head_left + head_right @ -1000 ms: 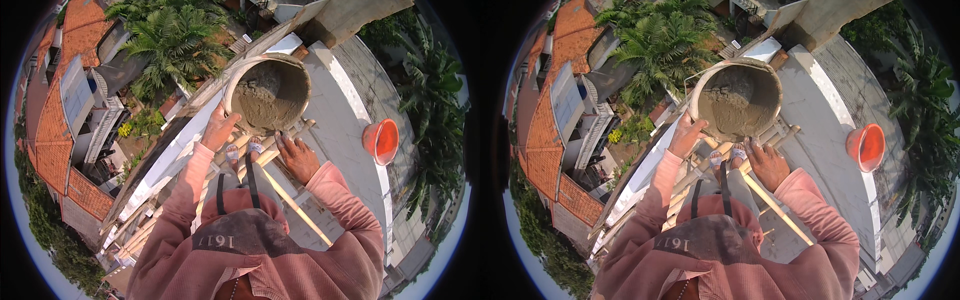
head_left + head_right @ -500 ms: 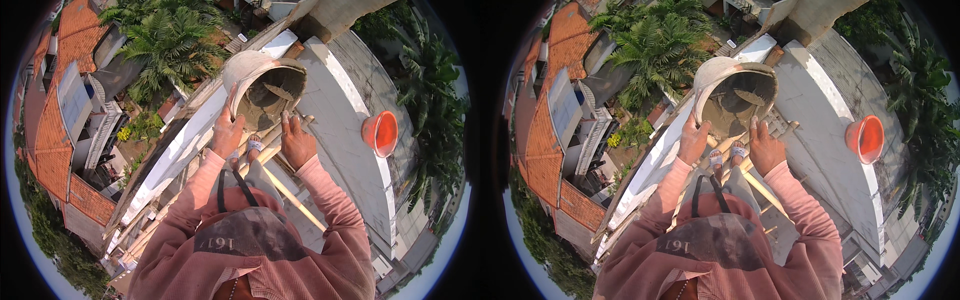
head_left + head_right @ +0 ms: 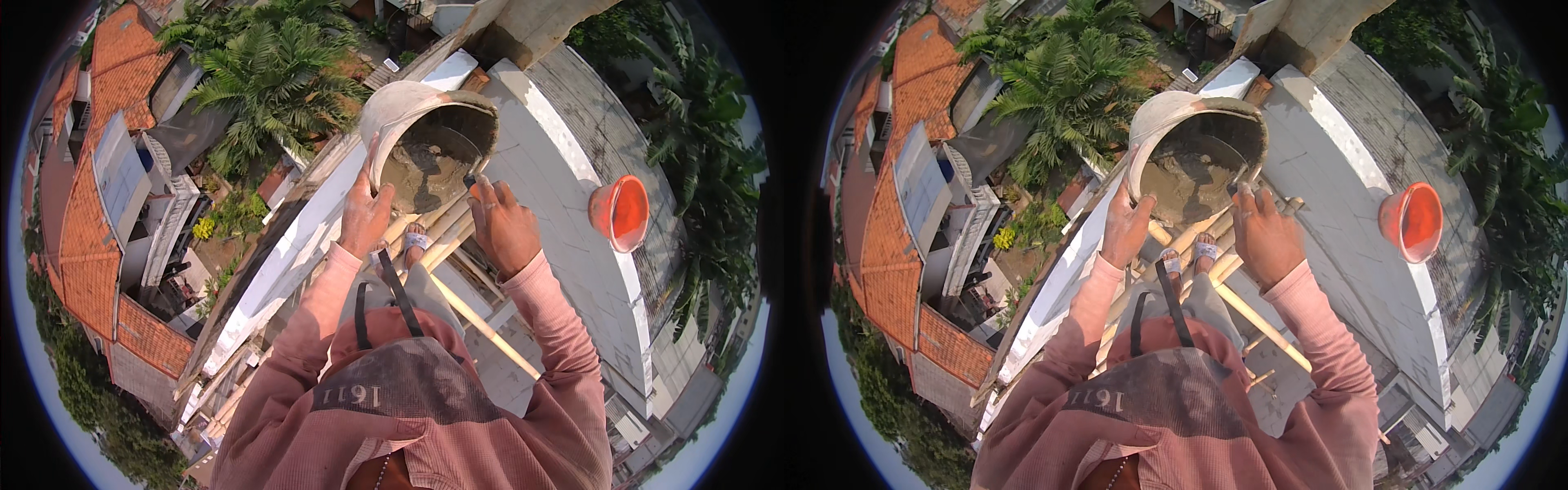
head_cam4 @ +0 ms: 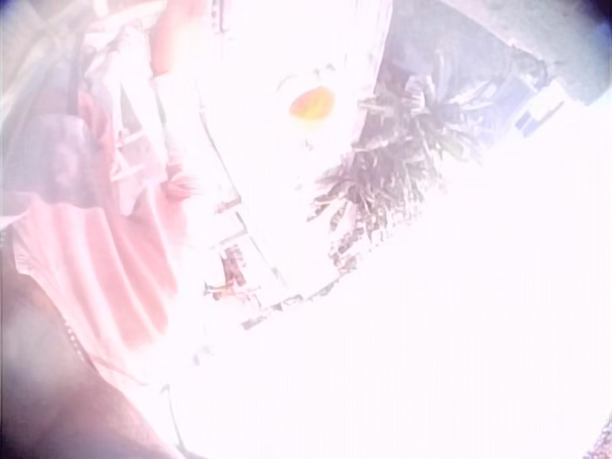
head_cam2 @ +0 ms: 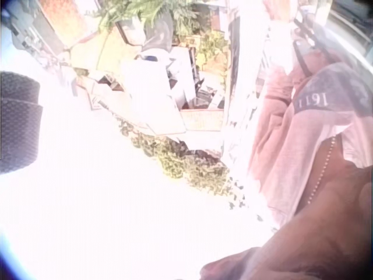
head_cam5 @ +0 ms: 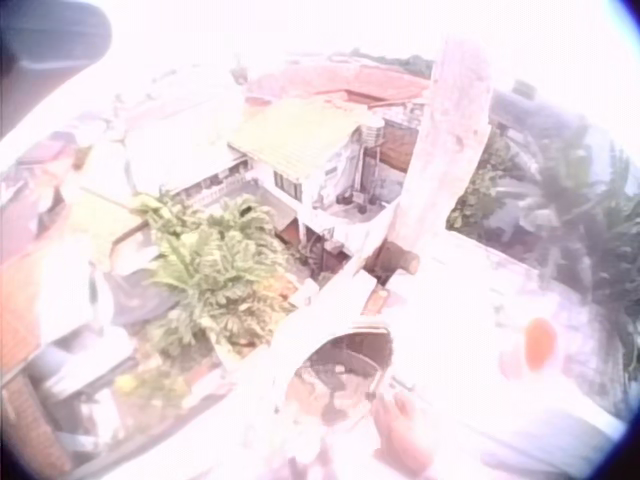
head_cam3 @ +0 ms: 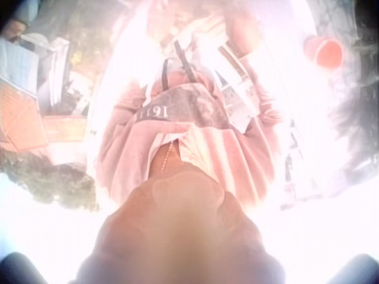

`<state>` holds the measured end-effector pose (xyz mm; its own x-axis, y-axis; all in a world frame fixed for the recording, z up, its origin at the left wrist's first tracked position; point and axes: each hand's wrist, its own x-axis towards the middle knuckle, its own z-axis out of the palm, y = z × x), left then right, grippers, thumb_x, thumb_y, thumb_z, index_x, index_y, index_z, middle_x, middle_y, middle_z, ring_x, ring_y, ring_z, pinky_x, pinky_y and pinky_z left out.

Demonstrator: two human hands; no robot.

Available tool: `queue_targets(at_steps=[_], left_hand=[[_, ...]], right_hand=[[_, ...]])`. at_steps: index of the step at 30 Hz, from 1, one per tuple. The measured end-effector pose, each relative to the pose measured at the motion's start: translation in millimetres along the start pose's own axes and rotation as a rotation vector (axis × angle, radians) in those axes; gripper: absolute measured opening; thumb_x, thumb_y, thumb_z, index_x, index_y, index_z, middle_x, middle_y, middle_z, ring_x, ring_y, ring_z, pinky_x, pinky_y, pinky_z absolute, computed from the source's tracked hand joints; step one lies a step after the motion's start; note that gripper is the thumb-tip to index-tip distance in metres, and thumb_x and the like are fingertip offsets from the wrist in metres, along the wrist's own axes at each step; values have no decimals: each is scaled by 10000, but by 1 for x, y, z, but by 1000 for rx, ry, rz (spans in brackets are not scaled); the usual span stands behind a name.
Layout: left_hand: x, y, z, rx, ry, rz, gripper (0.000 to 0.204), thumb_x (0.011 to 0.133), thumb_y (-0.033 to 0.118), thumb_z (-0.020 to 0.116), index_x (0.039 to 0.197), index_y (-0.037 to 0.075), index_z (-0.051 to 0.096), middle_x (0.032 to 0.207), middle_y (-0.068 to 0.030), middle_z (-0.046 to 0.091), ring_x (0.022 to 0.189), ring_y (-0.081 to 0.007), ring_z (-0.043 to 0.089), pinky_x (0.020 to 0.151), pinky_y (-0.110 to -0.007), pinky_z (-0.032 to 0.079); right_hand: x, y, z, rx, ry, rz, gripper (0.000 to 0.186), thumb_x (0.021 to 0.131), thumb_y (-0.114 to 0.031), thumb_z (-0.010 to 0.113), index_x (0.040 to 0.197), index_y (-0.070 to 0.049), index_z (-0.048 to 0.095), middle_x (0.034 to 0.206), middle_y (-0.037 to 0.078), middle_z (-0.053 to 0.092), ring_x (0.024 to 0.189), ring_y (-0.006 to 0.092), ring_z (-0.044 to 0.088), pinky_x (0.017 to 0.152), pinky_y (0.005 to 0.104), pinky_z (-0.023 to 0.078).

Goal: The person uses a trowel to scoop mortar from a bucket and apply it onto a brick wall at a construction site. They then use a small bucket to pour water onto the freshly applied mortar.

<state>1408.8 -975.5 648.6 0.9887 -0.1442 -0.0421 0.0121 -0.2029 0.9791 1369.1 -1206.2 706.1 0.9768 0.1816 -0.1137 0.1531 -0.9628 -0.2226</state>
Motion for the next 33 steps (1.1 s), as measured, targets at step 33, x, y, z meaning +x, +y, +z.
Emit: queue_targets(at_steps=[33], left_hand=[[29,-37,15,-607,200,-633,568,849,157,577,1382,149,382,1161,-68,514,1066,-194,527,794,-401,535]], right_hand=[[25,83,14,1245,-236,460,397,914,-322,681,1145,0,667,748,-54,529,542,13,354,468,194,249]])
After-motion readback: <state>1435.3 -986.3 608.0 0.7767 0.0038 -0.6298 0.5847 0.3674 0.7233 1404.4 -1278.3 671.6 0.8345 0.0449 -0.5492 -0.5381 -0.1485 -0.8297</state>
